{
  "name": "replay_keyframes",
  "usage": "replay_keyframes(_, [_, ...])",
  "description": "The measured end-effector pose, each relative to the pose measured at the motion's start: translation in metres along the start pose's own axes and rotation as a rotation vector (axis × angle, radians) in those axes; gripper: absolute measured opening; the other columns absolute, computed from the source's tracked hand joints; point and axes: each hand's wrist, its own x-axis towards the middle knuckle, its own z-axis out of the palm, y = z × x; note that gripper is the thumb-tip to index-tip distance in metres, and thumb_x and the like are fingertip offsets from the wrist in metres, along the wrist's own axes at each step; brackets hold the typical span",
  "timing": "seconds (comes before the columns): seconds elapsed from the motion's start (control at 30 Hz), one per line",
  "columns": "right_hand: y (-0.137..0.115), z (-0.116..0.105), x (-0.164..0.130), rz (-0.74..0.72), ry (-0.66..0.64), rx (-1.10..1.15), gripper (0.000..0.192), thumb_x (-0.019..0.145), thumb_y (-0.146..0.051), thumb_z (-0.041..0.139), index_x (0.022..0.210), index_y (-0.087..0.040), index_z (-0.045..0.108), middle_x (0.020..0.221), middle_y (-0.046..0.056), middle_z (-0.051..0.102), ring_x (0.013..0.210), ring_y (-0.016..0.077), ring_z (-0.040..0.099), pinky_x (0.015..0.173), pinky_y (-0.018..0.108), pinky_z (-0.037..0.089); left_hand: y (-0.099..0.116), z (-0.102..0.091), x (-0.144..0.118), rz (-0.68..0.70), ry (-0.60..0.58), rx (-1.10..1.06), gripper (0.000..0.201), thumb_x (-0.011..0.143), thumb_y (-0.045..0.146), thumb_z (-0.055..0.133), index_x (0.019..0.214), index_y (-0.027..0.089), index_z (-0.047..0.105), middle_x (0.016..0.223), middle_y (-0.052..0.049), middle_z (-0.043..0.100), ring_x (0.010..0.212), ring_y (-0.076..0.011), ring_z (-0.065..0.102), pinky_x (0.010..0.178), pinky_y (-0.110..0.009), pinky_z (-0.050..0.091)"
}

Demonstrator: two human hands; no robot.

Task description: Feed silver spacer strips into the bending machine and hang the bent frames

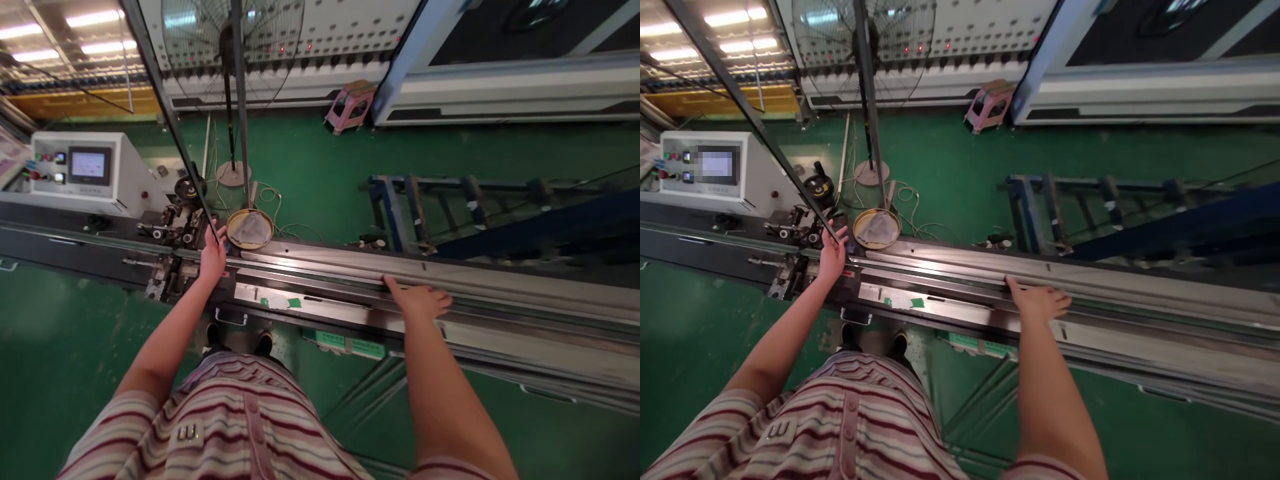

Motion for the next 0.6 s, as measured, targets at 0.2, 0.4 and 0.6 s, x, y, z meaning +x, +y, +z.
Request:
replay_keyframes(0.2, [-0.065,0.022,-0.073,-0.092,-0.105,-0.081,0.133,0.067,-0.085,0.056,0.155,0.008,0.020,0.160,0.034,0.021,0.154,0.0412,0.010,0.123,0.057,0.014,-0.028,-0.095,0.030,0.028,0.007,0.085,0.073,0.093,0.022,0.059,0.156,0.024,0.022,0.139,-0.016,0.058,0.110,-0.0221,0.068,0.107,-0.043,0.049])
replay_keyframes(0.4, [-0.135,0.050,-0.149,-0.095,-0.098,-0.082,0.131,0.069,-0.084,0.055,0.154,0.010,0.022,0.159,0.036,0.022,0.153,0.0428,0.015,0.122,0.060,0.015,-0.058,-0.189,0.055,0.074,0.026,0.169,0.069,0.095,0.023,0.054,0.154,0.022,0.020,0.138,-0.017,0.059,0.111,-0.0214,0.068,0.104,-0.040,0.051])
replay_keyframes(0.6, [-0.204,0.071,-0.232,-0.087,-0.118,-0.040,0.132,0.070,-0.082,0.056,0.154,0.012,0.017,0.162,0.035,0.015,0.153,0.0427,0.011,0.123,0.060,0.013,-0.081,-0.284,0.077,0.050,0.078,0.155,0.066,0.094,0.026,0.057,0.151,0.023,0.024,0.136,-0.017,0.060,0.112,-0.0214,0.068,0.106,-0.041,0.049])
